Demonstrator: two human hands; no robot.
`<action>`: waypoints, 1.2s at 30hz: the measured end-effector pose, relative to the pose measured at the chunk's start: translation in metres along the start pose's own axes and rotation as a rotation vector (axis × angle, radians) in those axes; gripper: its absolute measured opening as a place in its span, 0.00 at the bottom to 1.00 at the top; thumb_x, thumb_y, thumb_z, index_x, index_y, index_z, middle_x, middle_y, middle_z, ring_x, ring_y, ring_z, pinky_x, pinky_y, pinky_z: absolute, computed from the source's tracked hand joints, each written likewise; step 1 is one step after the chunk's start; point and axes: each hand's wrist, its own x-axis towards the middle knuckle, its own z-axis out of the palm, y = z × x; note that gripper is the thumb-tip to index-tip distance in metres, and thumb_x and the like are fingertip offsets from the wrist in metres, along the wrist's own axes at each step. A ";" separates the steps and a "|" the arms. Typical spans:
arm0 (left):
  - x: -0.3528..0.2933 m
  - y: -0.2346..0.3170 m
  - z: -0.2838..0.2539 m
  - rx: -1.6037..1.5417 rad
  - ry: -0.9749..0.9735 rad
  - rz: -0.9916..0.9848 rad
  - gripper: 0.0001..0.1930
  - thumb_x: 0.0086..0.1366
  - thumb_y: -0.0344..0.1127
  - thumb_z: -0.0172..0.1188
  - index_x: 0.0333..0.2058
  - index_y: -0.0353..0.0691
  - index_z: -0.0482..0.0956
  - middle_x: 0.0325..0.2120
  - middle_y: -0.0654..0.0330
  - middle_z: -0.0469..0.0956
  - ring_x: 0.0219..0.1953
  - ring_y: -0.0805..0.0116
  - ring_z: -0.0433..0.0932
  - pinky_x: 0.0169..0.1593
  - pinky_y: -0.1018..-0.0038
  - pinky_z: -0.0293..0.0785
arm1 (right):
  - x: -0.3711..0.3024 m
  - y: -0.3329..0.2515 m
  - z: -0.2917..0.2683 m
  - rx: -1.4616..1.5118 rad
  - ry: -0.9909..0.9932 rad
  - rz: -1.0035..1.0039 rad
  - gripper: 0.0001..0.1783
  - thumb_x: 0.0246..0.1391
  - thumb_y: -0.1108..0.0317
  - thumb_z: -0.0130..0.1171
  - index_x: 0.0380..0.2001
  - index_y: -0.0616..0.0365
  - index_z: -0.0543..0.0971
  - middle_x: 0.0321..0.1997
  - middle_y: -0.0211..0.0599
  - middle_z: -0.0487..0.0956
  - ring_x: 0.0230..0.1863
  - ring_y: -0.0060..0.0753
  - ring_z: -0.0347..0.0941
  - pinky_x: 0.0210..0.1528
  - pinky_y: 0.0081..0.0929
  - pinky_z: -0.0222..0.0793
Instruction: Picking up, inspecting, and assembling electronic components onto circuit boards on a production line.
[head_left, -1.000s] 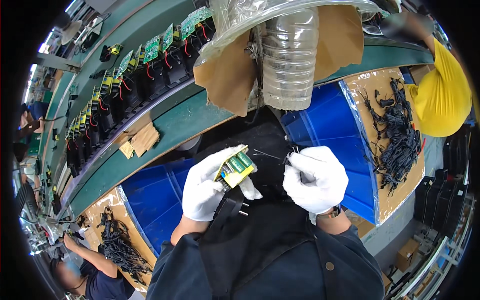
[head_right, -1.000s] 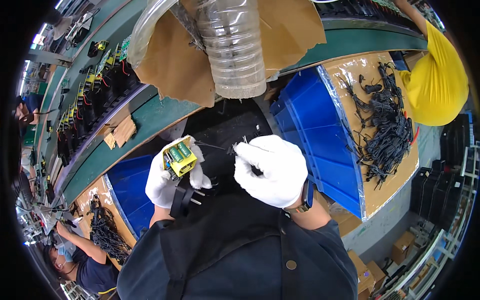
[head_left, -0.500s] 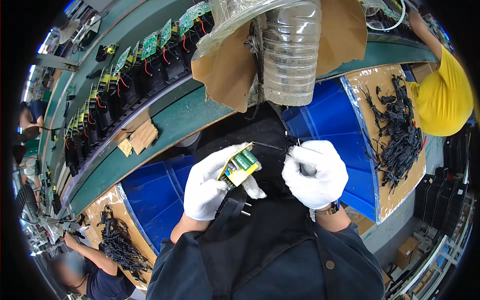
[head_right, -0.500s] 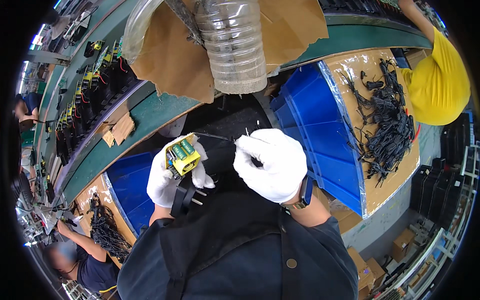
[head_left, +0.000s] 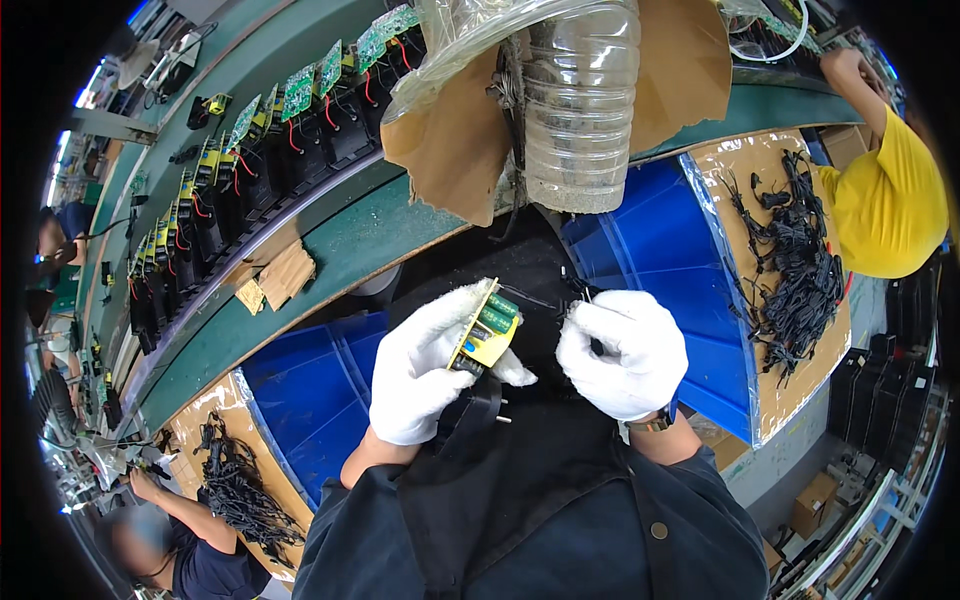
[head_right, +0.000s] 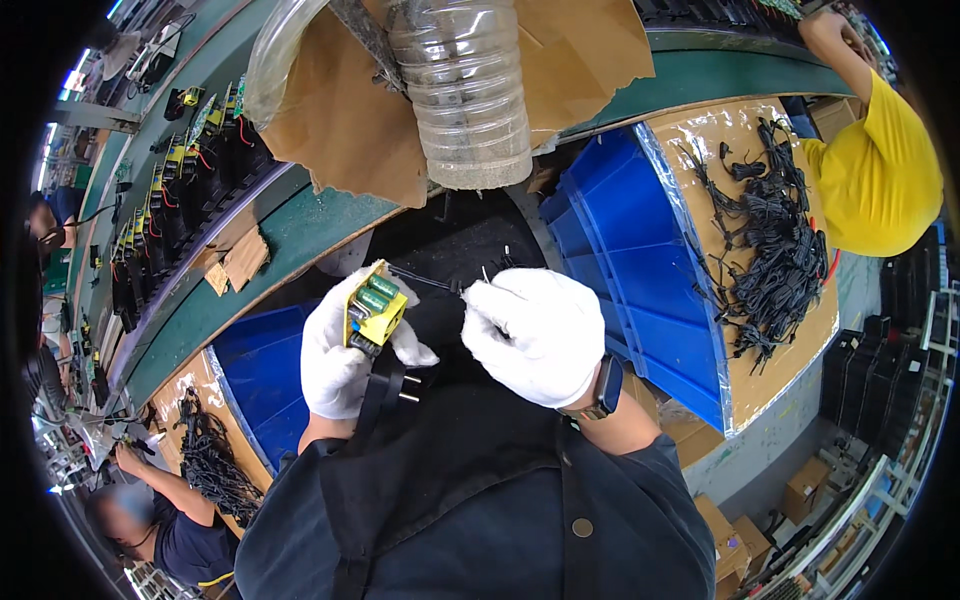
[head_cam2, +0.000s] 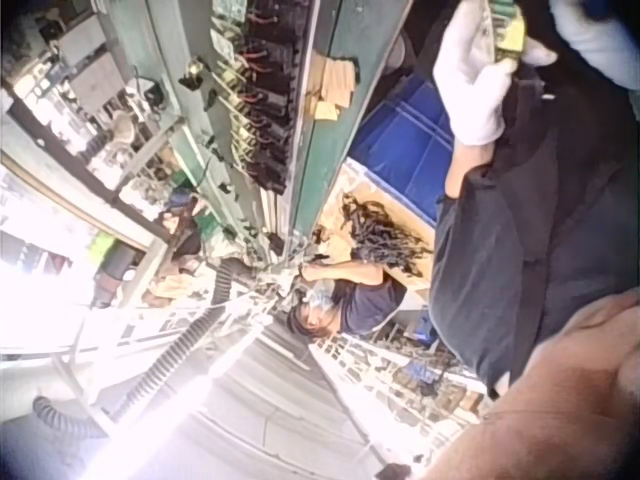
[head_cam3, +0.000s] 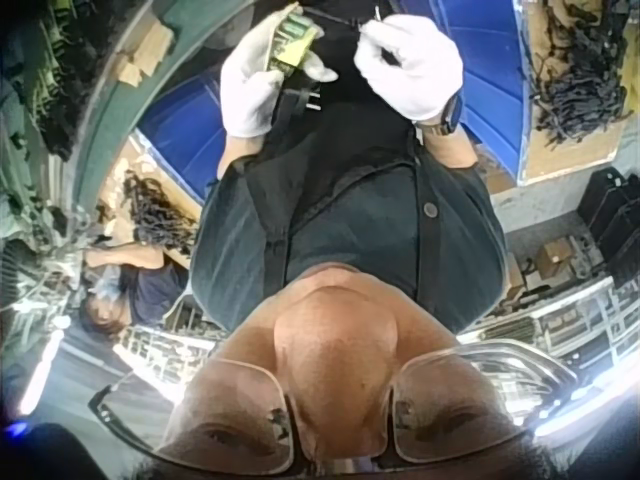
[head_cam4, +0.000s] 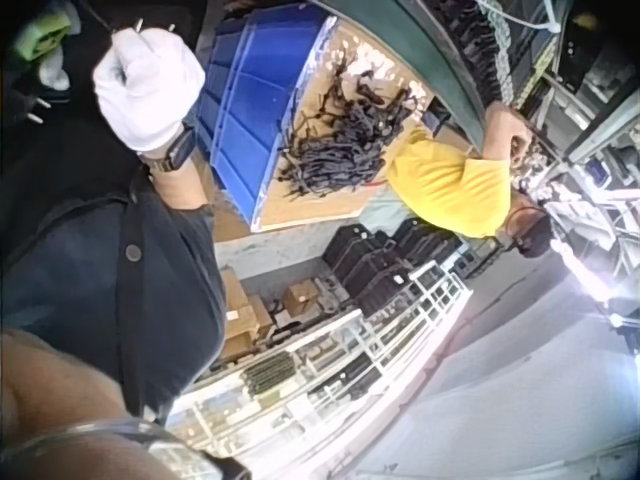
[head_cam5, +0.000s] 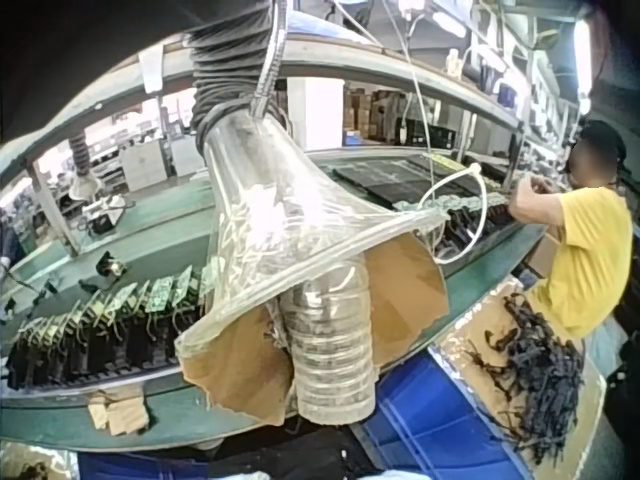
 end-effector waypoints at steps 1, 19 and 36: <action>0.000 0.000 -0.003 0.034 -0.035 0.012 0.37 0.51 0.24 0.63 0.60 0.25 0.61 0.48 0.38 0.73 0.34 0.48 0.81 0.41 0.58 0.80 | 0.000 0.000 0.001 0.015 0.017 0.000 0.11 0.26 0.82 0.62 0.21 0.58 0.81 0.24 0.32 0.77 0.18 0.28 0.66 0.22 0.22 0.62; 0.017 -0.004 -0.004 -0.222 0.017 -0.218 0.34 0.47 0.14 0.65 0.56 0.29 0.66 0.55 0.38 0.68 0.49 0.46 0.76 0.44 0.61 0.82 | -0.014 0.008 0.019 0.289 0.113 0.101 0.11 0.36 0.84 0.61 0.27 0.61 0.82 0.31 0.38 0.79 0.19 0.25 0.67 0.21 0.18 0.60; 0.059 -0.018 0.003 0.588 0.013 0.011 0.27 0.48 0.16 0.66 0.50 0.28 0.74 0.52 0.47 0.73 0.49 0.60 0.76 0.55 0.71 0.74 | 0.009 0.048 -0.007 0.543 0.178 0.193 0.14 0.38 0.86 0.58 0.31 0.62 0.82 0.27 0.33 0.78 0.20 0.21 0.66 0.22 0.14 0.57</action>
